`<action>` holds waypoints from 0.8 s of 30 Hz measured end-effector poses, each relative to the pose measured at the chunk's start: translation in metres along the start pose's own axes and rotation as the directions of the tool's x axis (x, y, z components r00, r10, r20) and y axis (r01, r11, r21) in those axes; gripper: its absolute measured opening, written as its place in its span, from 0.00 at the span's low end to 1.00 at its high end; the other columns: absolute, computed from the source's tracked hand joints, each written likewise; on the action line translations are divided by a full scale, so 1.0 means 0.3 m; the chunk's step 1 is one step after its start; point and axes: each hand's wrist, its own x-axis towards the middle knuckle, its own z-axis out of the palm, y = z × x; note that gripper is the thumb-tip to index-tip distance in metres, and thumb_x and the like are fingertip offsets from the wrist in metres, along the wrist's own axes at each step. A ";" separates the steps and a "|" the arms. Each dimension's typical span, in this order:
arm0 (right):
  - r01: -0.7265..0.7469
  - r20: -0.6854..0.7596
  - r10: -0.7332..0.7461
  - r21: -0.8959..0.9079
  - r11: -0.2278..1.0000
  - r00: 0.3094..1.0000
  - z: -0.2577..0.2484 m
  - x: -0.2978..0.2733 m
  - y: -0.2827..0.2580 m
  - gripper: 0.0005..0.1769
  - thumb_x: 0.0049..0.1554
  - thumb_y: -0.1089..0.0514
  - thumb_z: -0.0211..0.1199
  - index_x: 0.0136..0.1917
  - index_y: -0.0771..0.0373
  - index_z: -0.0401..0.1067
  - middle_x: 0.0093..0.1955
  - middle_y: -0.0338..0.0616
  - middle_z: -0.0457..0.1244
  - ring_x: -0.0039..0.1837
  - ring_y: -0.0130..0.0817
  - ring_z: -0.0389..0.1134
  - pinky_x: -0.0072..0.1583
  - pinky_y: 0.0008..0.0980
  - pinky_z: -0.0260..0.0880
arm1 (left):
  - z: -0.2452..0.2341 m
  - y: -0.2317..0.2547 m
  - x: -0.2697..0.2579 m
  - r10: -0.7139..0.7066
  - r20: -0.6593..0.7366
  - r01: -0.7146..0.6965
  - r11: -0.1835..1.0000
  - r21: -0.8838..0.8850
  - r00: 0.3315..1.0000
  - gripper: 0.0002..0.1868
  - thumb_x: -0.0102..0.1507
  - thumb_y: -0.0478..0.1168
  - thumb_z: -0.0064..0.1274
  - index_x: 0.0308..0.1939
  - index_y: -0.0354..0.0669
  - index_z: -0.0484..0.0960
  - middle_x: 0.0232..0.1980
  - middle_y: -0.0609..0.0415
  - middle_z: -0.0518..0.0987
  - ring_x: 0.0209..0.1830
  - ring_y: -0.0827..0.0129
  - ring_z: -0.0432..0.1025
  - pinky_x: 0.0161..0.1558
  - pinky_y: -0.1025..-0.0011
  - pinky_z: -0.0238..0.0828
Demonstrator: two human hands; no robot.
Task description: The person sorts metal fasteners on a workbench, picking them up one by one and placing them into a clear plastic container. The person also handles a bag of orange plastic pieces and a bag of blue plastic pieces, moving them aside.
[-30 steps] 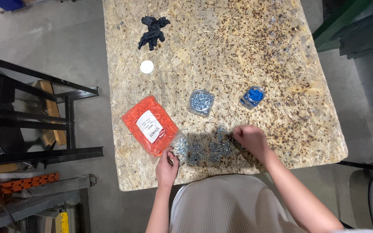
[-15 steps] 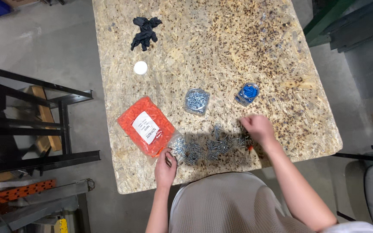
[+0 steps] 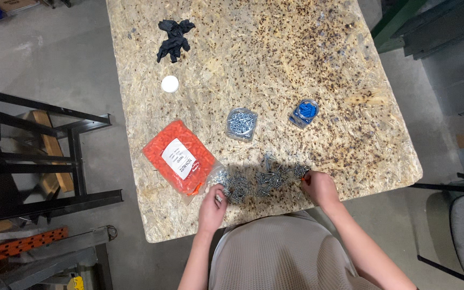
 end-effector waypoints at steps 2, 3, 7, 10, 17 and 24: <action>0.025 0.012 -0.024 -0.097 0.995 1.000 0.006 -0.010 0.000 0.16 0.53 0.43 0.63 0.50 0.49 0.81 0.47 0.44 0.74 0.55 0.52 0.75 0.55 0.48 0.77 | -0.026 0.109 -0.034 0.062 0.140 -0.058 0.998 -0.031 0.988 0.20 0.63 0.34 0.52 0.59 0.53 0.76 0.42 0.51 0.82 0.32 0.53 0.79 0.36 0.56 0.75; 0.030 0.013 -0.029 -0.100 0.995 0.999 -0.036 -0.049 -0.043 0.16 0.53 0.43 0.63 0.50 0.49 0.81 0.47 0.44 0.74 0.55 0.52 0.75 0.55 0.48 0.77 | -0.022 0.134 -0.048 0.060 0.135 -0.056 0.998 -0.033 0.989 0.20 0.63 0.34 0.52 0.59 0.53 0.76 0.42 0.51 0.82 0.32 0.53 0.79 0.36 0.56 0.75; 0.073 0.045 -0.073 -0.009 0.997 0.996 -0.187 -0.172 -0.241 0.18 0.54 0.44 0.61 0.54 0.51 0.81 0.50 0.47 0.72 0.57 0.55 0.74 0.58 0.50 0.75 | -0.001 0.193 -0.063 0.060 0.242 -0.040 0.996 -0.084 0.968 0.15 0.65 0.41 0.51 0.57 0.55 0.78 0.41 0.49 0.82 0.33 0.51 0.77 0.40 0.54 0.73; 0.184 0.079 -0.196 0.143 0.973 0.977 -0.274 -0.311 -0.432 0.18 0.54 0.49 0.63 0.56 0.53 0.79 0.51 0.51 0.72 0.59 0.57 0.72 0.59 0.54 0.73 | 0.016 0.229 -0.078 0.057 0.267 -0.011 0.985 -0.170 0.962 0.13 0.67 0.45 0.51 0.55 0.58 0.78 0.37 0.57 0.82 0.29 0.59 0.77 0.39 0.61 0.74; 0.407 0.195 -0.479 0.319 0.856 0.856 -0.226 -0.349 -0.575 0.14 0.52 0.55 0.68 0.51 0.59 0.80 0.47 0.53 0.73 0.56 0.61 0.72 0.55 0.53 0.72 | 0.081 0.201 -0.067 0.071 0.284 0.054 0.911 -0.409 0.956 0.17 0.71 0.44 0.48 0.63 0.50 0.71 0.50 0.50 0.83 0.25 0.66 0.77 0.31 0.68 0.77; 0.508 0.181 -0.592 0.358 0.783 0.785 -0.222 -0.353 -0.583 0.12 0.52 0.54 0.67 0.48 0.62 0.79 0.45 0.56 0.73 0.53 0.62 0.72 0.50 0.55 0.70 | 0.166 0.067 -0.027 0.044 0.270 0.119 0.821 -0.559 0.962 0.12 0.71 0.36 0.45 0.59 0.42 0.72 0.47 0.48 0.82 0.25 0.69 0.78 0.30 0.76 0.80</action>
